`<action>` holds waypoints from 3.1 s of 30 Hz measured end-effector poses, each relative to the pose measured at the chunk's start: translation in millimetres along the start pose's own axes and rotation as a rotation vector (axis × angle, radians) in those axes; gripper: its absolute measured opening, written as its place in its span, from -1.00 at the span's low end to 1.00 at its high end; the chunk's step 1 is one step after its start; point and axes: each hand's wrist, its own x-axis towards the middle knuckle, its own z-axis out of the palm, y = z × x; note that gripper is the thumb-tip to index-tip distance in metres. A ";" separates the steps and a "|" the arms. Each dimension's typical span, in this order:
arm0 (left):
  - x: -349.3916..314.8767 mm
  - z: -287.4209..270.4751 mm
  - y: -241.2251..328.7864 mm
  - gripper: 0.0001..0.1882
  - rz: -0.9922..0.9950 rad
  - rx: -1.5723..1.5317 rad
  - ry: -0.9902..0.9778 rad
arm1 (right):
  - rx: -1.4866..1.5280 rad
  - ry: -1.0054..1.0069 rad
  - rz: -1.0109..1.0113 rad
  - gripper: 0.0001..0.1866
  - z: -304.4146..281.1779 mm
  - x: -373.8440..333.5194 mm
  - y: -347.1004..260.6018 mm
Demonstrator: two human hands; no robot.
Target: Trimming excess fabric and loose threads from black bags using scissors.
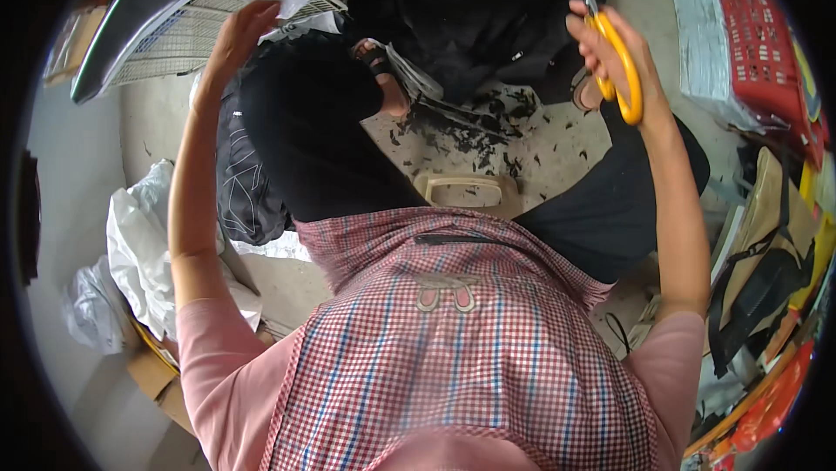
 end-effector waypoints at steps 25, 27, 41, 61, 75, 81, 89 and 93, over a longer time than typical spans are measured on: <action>98.8 335.2 5.0 -0.89 0.174 0.426 -0.702 | 0.889 0.231 0.116 -0.58 -26.4 31.4 22.7; 145.1 257.4 39.3 -0.88 0.244 0.285 -0.640 | 0.931 0.277 0.154 -0.60 -25.5 34.2 22.5; 50.9 145.5 172.1 -0.89 0.069 -0.536 -0.813 | 1.056 0.328 -0.043 -0.55 -45.0 34.4 29.8; 189.7 -23.1 262.1 -0.96 0.702 0.471 0.231 | 0.927 0.271 -0.011 -0.59 -52.6 18.4 15.6; 145.6 387.0 118.7 -0.48 0.408 0.502 -0.679 | 1.025 0.252 0.128 -0.43 -85.0 -19.7 -10.3; 114.3 526.9 83.5 -0.23 0.252 0.651 0.026 | 1.173 0.321 0.068 -0.42 -79.7 -22.3 -2.0; 157.6 526.5 38.4 -0.36 0.170 0.612 -0.101 | 1.196 0.305 0.106 -0.42 -75.6 -14.8 -4.2; 179.4 477.0 6.6 -0.49 0.148 0.308 -0.276 | 1.245 0.252 0.083 -0.43 -63.2 -6.4 -18.6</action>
